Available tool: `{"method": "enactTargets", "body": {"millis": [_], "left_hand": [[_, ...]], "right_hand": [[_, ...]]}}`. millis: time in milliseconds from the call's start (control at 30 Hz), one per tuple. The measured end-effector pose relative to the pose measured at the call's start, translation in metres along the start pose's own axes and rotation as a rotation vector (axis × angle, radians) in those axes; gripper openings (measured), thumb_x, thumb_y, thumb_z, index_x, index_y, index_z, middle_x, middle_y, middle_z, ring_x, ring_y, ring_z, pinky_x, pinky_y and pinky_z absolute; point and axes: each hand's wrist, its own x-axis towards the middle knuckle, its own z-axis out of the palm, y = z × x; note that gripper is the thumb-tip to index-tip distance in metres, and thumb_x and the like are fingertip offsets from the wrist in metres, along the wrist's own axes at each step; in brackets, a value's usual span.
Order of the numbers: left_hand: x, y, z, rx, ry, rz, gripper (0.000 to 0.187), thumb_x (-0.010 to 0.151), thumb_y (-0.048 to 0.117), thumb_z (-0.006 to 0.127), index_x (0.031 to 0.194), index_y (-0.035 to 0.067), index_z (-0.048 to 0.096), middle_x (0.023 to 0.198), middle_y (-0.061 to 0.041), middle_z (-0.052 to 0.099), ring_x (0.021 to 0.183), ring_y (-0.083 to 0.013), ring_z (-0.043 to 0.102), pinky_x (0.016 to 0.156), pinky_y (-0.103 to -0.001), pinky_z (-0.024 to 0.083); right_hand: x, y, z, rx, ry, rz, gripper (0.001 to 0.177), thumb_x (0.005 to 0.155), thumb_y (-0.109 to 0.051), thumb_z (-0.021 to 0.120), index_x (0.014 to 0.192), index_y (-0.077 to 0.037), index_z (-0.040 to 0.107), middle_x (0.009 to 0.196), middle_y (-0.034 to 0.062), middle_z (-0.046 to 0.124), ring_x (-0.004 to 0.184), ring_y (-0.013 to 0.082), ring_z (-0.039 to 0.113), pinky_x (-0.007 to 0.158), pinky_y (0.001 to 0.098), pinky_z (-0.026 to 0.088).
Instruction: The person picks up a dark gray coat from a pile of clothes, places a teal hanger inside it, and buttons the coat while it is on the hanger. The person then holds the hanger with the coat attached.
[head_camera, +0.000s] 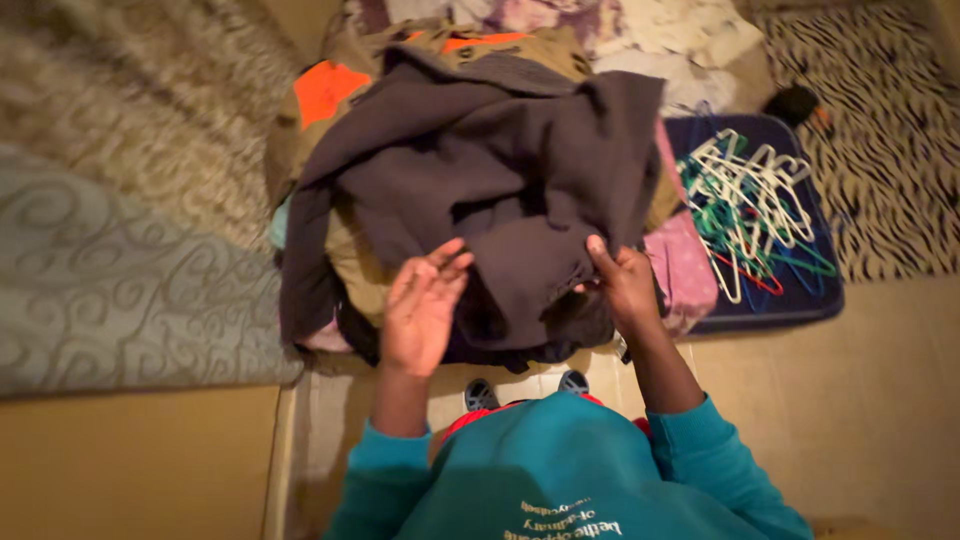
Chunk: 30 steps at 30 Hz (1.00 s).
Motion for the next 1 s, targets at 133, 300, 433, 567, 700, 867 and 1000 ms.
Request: {"method": "enactTargets", "body": {"millis": [133, 300, 433, 567, 700, 867, 1000], "left_hand": [[0.009, 0.008, -0.016, 0.263, 0.187, 0.003, 0.015, 0.106, 0.021, 0.056, 0.107, 0.007, 0.06, 0.103, -0.008, 0.066, 0.091, -0.0194, 0.066, 0.097, -0.043, 0.055], [0.022, -0.033, -0.024, 0.412, 0.062, -0.232, 0.015, 0.106, 0.02, 0.059, 0.107, 0.005, 0.062, 0.096, -0.008, 0.067, 0.083, -0.0178, 0.066, 0.084, -0.038, 0.058], [0.044, -0.077, -0.01, 0.588, -0.032, -0.38, 0.018, 0.104, 0.018, 0.061, 0.112, 0.003, 0.064, 0.097, -0.007, 0.068, 0.084, -0.0152, 0.065, 0.082, -0.032, 0.056], [0.064, -0.135, 0.022, 0.675, -0.351, -0.502, 0.024, 0.104, 0.019, 0.062, 0.119, 0.0, 0.063, 0.101, -0.008, 0.07, 0.089, -0.0135, 0.067, 0.084, -0.028, 0.055], [0.078, -0.2, 0.044, 0.646, -0.548, -0.714, 0.029, 0.102, 0.018, 0.062, 0.126, 0.001, 0.061, 0.106, -0.005, 0.07, 0.092, -0.0106, 0.066, 0.087, -0.027, 0.054], [0.113, -0.305, 0.034, 0.7, -0.414, -0.775, 0.027, 0.104, 0.017, 0.062, 0.125, 0.0, 0.062, 0.103, -0.005, 0.069, 0.09, -0.01, 0.064, 0.084, -0.027, 0.054], [0.142, -0.39, 0.013, 0.763, -0.287, -0.749, 0.028, 0.102, 0.017, 0.064, 0.125, 0.0, 0.063, 0.1, -0.006, 0.069, 0.086, -0.0108, 0.063, 0.08, -0.027, 0.054]], "right_hand": [[-0.002, 0.013, -0.025, -0.237, 0.134, -0.145, 0.026, 0.096, -0.015, 0.079, 0.098, 0.005, 0.062, 0.088, 0.0068, 0.062, 0.074, 0.0129, 0.056, 0.068, 0.0293, 0.046], [-0.008, 0.044, -0.049, -0.085, 0.231, -0.153, 0.02, 0.088, -0.008, 0.076, 0.105, 0.0, 0.068, 0.093, -0.0003, 0.075, 0.085, 0.0102, 0.069, 0.081, 0.0265, 0.055], [-0.022, 0.078, -0.074, -0.241, 0.421, -0.152, 0.024, 0.089, -0.006, 0.076, 0.11, 0.0, 0.065, 0.094, 0.0, 0.068, 0.084, 0.0098, 0.063, 0.075, 0.0274, 0.052], [-0.023, 0.093, -0.119, -0.162, 0.451, -0.048, 0.022, 0.091, -0.009, 0.075, 0.109, -0.001, 0.066, 0.089, 0.0007, 0.067, 0.076, 0.009, 0.06, 0.065, 0.0268, 0.049], [0.001, 0.106, -0.171, -0.207, 0.451, -0.105, 0.013, 0.094, -0.008, 0.07, 0.105, -0.002, 0.072, 0.089, 0.0012, 0.069, 0.08, 0.0072, 0.061, 0.071, 0.0232, 0.049], [0.06, 0.129, -0.255, -0.063, 0.493, 0.045, 0.009, 0.094, -0.01, 0.068, 0.099, -0.003, 0.07, 0.085, 0.0016, 0.071, 0.074, 0.0085, 0.066, 0.066, 0.0236, 0.053], [0.117, 0.18, -0.339, -0.083, 0.557, 0.111, 0.011, 0.094, -0.012, 0.069, 0.1, -0.002, 0.07, 0.085, 0.0026, 0.07, 0.073, 0.0092, 0.064, 0.064, 0.0238, 0.052]]}}
